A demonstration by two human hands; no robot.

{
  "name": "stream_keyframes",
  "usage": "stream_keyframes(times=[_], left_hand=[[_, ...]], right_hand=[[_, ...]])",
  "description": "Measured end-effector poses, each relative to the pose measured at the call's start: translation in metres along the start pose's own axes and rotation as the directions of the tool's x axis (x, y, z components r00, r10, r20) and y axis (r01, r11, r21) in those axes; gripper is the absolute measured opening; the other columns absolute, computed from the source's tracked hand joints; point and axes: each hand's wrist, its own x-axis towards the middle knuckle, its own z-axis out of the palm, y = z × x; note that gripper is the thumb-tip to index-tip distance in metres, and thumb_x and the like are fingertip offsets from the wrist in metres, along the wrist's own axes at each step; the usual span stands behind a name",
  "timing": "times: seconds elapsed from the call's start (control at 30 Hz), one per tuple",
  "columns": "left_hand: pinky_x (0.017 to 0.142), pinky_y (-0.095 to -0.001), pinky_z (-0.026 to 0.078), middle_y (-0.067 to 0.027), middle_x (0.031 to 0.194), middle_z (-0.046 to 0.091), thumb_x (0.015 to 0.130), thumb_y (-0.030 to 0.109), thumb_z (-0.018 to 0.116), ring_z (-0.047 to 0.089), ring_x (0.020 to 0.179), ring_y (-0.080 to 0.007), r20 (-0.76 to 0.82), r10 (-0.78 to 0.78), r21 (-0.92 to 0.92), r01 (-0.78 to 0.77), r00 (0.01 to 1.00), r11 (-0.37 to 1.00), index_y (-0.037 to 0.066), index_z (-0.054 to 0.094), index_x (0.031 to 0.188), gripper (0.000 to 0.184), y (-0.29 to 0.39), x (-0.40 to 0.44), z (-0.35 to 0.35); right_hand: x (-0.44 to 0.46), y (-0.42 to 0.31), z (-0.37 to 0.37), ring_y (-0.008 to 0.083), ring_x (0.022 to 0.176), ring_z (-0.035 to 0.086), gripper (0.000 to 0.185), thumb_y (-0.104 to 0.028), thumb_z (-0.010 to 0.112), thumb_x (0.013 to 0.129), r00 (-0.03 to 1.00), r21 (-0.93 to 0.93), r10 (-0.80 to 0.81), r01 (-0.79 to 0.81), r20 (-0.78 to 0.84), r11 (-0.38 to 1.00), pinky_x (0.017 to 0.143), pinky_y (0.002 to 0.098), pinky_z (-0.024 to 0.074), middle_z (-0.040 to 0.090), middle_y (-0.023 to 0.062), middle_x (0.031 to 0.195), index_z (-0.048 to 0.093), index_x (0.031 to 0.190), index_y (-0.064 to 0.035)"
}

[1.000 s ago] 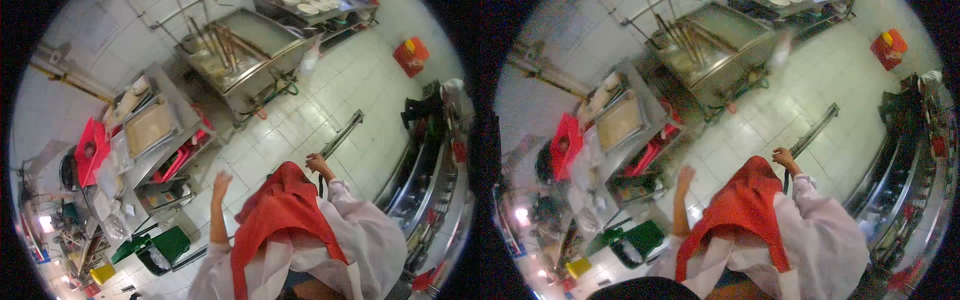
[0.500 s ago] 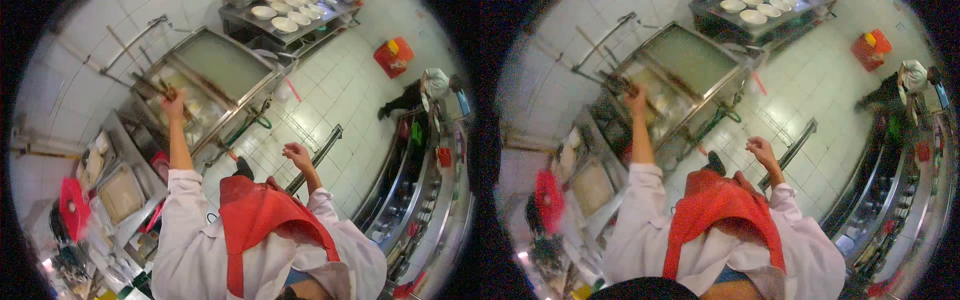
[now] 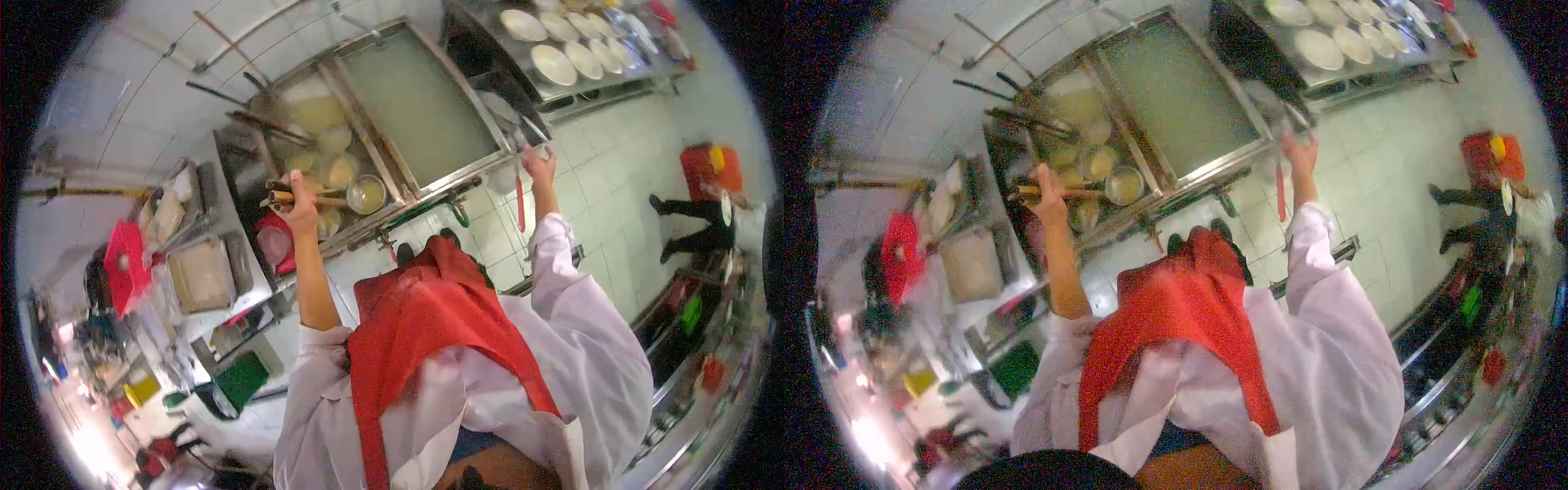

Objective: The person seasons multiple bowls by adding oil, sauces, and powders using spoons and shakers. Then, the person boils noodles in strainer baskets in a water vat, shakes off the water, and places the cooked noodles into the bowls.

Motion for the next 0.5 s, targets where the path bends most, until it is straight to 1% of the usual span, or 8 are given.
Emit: stream_keyframes(times=[0.03, 0.07, 0.17, 0.2, 0.3, 0.37, 0.43, 0.5], left_hand=[[0.043, -0.0226, 0.035, 0.0025, 0.061, 0.046, 0.088, 0.019, 0.064, 0.04, 0.045, -0.0072, -0.022, 0.035, -0.013, -0.035, 0.999, 0.999, 0.007, 0.049, 0.082, 0.02, 0.004, -0.006, -0.002], [0.042, -0.022, 0.033, 0.0017, 0.063, 0.047, 0.088, 0.017, 0.062, 0.04, 0.046, -0.0068, 0.052, 0.032, -0.012, -0.031, 0.998, 0.999, 0.007, 0.049, 0.072, 0.023, -0.001, -0.007, -0.01], [0.042, -0.0213, 0.032, 0.0025, 0.059, 0.044, 0.09, 0.015, 0.06, 0.039, 0.047, -0.006, 0.081, 0.062, -0.068, -0.056, 0.995, 0.996, 0.008, 0.047, 0.07, 0.024, 0.022, -0.028, 0.006], [0.043, -0.0212, 0.03, 0.003, 0.055, 0.041, 0.091, 0.013, 0.057, 0.037, 0.046, -0.0059, 0.034, 0.099, -0.082, -0.096, 0.995, 0.992, 0.009, 0.045, 0.067, 0.027, 0.027, -0.034, 0.013], [0.043, -0.021, 0.03, 0.0023, 0.053, 0.039, 0.091, 0.013, 0.057, 0.036, 0.045, -0.0065, 0.028, 0.092, -0.017, -0.092, 0.995, 0.996, 0.009, 0.045, 0.065, 0.029, 0.035, -0.043, 0.014], [0.043, -0.0209, 0.029, 0.0012, 0.052, 0.04, 0.091, 0.014, 0.057, 0.036, 0.045, -0.0068, -0.018, 0.085, 0.01, -0.085, 0.996, 0.996, 0.007, 0.045, 0.062, 0.031, 0.036, -0.047, 0.011], [0.043, -0.0212, 0.029, 0.0004, 0.052, 0.04, 0.091, 0.015, 0.057, 0.037, 0.045, -0.007, 0.054, 0.21, 0.139, -0.216, 0.976, 0.966, 0.006, 0.045, 0.06, 0.034, 0.041, -0.048, 0.017], [0.043, -0.0216, 0.03, 0.0003, 0.052, 0.04, 0.09, 0.015, 0.057, 0.037, 0.045, -0.007, 0.088, 0.224, 0.097, -0.232, 0.971, 0.968, 0.006, 0.044, 0.06, 0.034, 0.047, -0.05, 0.02]], right_hand=[[0.01, -0.004, 0.006, 0.0169, 0.065, 0.063, 0.061, -0.017, 0.074, 0.079, 0.996, 0.096, 0.085, -0.087, 0.022, 0.992, 0.053, 0.0257, 0.0499, 0.061, 0.0085, 0.084, 0.038, 0.127, -0.0038], [0.019, -0.007, 0.013, 0.0147, 0.061, 0.061, 0.053, -0.017, 0.073, 0.081, 0.996, 0.197, -0.011, -0.007, 0.091, 0.98, 0.05, 0.0226, 0.0479, 0.06, 0.005, 0.08, 0.043, 0.123, -0.0051], [0.057, -0.008, 0.03, 0.013, 0.059, 0.06, 0.047, -0.017, 0.072, 0.081, 0.997, 0.295, -0.067, 0.053, 0.037, 0.954, 0.048, 0.021, 0.0467, 0.06, 0.004, 0.077, 0.048, 0.12, -0.0046], [0.069, -0.009, 0.033, 0.0118, 0.057, 0.058, 0.039, -0.016, 0.071, 0.082, 0.995, 0.324, -0.092, 0.073, 0.045, 0.943, 0.046, 0.0208, 0.0457, 0.059, 0.0039, 0.074, 0.054, 0.114, -0.0027], [0.098, -0.008, 0.049, 0.0113, 0.055, 0.057, 0.035, -0.019, 0.07, 0.083, 0.995, 0.392, -0.101, 0.085, 0.022, 0.916, 0.046, 0.0201, 0.0446, 0.06, 0.0056, 0.075, 0.057, 0.109, -0.0008], [0.109, -0.01, 0.061, 0.012, 0.055, 0.058, 0.03, -0.022, 0.068, 0.085, 0.998, 0.316, -0.058, 0.052, 0.01, 0.947, 0.046, 0.0202, 0.0453, 0.061, 0.0067, 0.077, 0.06, 0.104, -0.0001], [0.135, 0.002, 0.067, 0.0133, 0.057, 0.06, 0.029, -0.023, 0.066, 0.087, 0.993, 0.215, -0.025, -0.001, 0.118, 0.977, 0.048, 0.0211, 0.0469, 0.064, 0.0102, 0.082, 0.06, 0.102, 0.0017], [0.156, 0.01, 0.067, 0.0153, 0.063, 0.062, 0.029, -0.023, 0.064, 0.087, 0.987, 0.121, 0.01, -0.029, 0.16, 0.992, 0.054, 0.0242, 0.05, 0.065, 0.0108, 0.086, 0.061, 0.1, 0.0028]])
